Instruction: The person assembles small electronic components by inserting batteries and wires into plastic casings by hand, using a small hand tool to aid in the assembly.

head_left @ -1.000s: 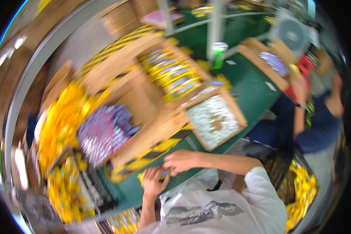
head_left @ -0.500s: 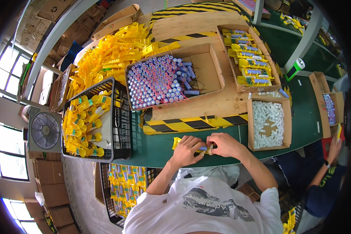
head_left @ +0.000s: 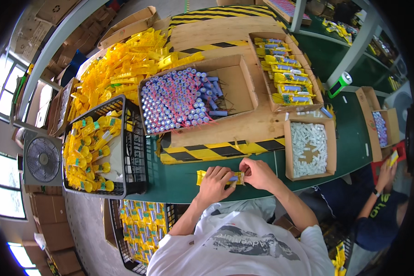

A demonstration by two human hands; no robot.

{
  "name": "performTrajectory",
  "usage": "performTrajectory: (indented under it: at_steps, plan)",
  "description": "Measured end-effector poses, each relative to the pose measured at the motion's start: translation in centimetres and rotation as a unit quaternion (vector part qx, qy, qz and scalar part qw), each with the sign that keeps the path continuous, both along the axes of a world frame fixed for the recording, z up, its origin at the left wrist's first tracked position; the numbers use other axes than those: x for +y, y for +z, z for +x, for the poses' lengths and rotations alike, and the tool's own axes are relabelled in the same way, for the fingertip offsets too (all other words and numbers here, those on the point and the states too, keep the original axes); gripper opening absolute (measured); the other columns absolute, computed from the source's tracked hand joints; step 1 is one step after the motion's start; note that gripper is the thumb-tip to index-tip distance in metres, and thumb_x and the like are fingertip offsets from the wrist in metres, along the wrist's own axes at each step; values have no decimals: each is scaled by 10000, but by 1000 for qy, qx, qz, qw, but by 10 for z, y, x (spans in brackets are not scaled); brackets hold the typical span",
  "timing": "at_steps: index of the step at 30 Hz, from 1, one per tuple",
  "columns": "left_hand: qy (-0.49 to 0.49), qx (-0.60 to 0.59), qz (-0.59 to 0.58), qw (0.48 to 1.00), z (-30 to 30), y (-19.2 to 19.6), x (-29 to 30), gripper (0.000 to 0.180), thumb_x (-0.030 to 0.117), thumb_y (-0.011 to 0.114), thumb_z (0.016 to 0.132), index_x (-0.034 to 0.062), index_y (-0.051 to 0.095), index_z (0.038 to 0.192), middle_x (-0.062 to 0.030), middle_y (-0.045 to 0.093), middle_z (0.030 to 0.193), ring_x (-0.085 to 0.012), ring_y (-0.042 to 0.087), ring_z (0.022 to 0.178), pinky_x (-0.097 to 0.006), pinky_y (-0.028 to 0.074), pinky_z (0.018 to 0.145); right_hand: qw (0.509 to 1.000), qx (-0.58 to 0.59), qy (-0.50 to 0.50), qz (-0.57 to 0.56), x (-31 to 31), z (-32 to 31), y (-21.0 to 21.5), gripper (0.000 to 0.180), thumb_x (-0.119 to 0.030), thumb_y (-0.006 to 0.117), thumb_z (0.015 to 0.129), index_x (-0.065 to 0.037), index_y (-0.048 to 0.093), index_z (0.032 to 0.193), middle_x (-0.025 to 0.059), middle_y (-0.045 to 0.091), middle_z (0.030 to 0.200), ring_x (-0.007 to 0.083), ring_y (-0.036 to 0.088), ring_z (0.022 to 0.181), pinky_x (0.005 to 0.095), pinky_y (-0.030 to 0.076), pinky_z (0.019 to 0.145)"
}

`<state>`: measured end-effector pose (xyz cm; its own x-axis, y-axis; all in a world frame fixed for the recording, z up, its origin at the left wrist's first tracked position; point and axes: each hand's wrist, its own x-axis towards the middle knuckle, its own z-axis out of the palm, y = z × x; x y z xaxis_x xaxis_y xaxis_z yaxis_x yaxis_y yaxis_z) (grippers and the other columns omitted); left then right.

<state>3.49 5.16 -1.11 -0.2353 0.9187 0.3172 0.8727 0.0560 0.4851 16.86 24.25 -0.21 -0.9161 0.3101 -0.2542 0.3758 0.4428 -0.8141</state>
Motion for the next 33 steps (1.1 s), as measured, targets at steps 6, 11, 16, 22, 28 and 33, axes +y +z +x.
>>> performTrajectory:
  at_steps: [6,11,16,22,28,33]
  plan:
    - [37,34,-20,999,14,11,-12,386,138,803,790,45,687,1146,-133,689,1128,-375,650,1037,-511,471,969,995,97,-22,-28,-15,-4,-16,236,-97,807,844,-24,727,1054,139,793,942,267,791,858,383,609,759]
    - [15,10,-22,1000,11,-1,0,316,101,775,834,27,683,1127,-157,687,1134,-389,643,1039,-509,482,956,991,132,-28,27,-19,2,-12,178,-63,738,825,-19,741,997,152,775,919,362,756,870,471,588,763]
    - [17,-26,-29,999,19,7,14,238,44,767,824,4,666,1036,-138,687,1067,-379,626,990,-490,476,900,984,142,-25,104,-26,26,-23,290,-105,727,877,-59,709,1162,136,728,1083,382,733,934,489,596,793]
    - [39,-20,-41,998,29,11,13,180,46,755,853,7,680,1012,-133,670,1058,-374,616,997,-486,472,909,980,176,-60,73,-40,44,-19,311,-125,711,903,-17,707,1194,160,718,1129,385,720,993,479,592,842]
    - [34,-28,-61,997,18,17,8,178,57,746,863,3,710,1029,-144,663,1083,-372,609,1018,-481,469,924,972,178,-53,142,-56,35,-29,311,-195,772,901,-33,733,1165,131,708,1091,344,702,1020,446,587,867]
    - [47,-43,-59,996,17,16,-8,246,99,774,846,44,754,1085,-125,695,1101,-362,640,1033,-478,482,912,949,253,-30,186,-58,26,-33,216,-211,788,863,-95,735,1038,96,694,985,326,698,950,445,594,816]
